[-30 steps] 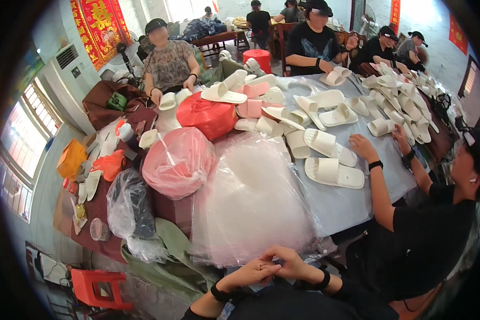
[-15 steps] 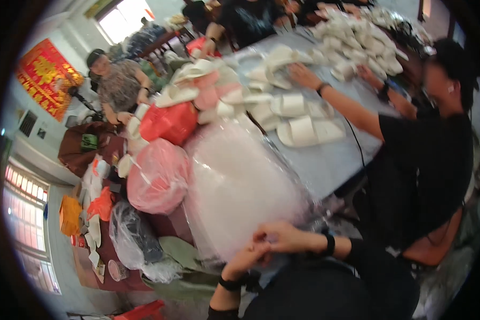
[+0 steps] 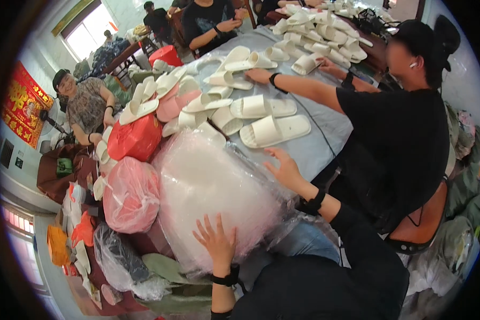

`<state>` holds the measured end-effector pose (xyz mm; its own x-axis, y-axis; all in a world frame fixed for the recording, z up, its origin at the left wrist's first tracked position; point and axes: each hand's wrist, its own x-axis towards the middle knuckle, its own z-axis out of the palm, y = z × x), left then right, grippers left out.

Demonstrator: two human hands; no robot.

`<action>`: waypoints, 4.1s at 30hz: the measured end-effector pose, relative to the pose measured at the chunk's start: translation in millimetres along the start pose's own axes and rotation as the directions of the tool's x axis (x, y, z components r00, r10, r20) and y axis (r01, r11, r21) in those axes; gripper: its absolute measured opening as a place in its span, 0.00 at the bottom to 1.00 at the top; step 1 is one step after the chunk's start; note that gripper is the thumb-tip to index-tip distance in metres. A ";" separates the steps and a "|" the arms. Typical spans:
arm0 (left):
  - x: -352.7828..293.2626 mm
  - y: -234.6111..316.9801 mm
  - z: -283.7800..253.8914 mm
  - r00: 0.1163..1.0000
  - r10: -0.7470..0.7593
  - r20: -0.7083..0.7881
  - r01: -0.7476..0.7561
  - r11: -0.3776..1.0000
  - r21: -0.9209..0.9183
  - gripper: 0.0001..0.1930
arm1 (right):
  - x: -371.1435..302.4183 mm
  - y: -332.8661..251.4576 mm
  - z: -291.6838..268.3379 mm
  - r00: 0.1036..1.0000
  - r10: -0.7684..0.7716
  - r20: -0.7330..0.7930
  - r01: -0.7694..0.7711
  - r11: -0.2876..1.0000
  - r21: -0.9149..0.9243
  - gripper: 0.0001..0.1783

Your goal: Organizing and preparing shoe components for packaging in a manufacturing setting.

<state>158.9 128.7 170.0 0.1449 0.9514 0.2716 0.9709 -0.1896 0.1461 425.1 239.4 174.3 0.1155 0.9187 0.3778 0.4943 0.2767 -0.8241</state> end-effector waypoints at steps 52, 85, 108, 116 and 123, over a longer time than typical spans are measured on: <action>4.3 -28.8 47.6 0.977 -0.026 0.213 0.048 0.994 -0.099 0.32 | 43.0 39.1 -5.6 0.878 0.472 0.077 -0.450 0.762 0.466 0.12; -38.7 -35.7 12.8 0.983 0.127 0.133 -0.119 0.991 -0.067 0.25 | -46.1 -33.0 65.8 0.607 0.432 0.667 -0.794 0.322 0.515 0.19; 18.8 -22.2 29.6 0.961 0.275 0.032 -0.270 0.957 -0.107 0.25 | -106.1 -63.5 -57.6 0.439 0.494 0.751 -0.853 0.491 0.175 0.18; 20.3 -13.7 19.3 0.987 0.160 -0.002 -0.144 0.880 -0.453 0.23 | -107.8 -67.5 -46.3 0.494 0.529 0.689 -0.855 0.441 0.274 0.17; 26.4 -0.8 -2.4 0.989 0.146 -0.009 -0.131 0.861 -0.491 0.24 | -110.4 -51.0 -40.7 0.619 0.522 0.587 -0.774 0.529 0.346 0.15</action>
<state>161.4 153.4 179.4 0.2830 0.9116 0.2981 0.7235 -0.4070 0.5576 422.2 112.4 191.8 -0.1760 0.8786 -0.4439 -0.1261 -0.4674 -0.8750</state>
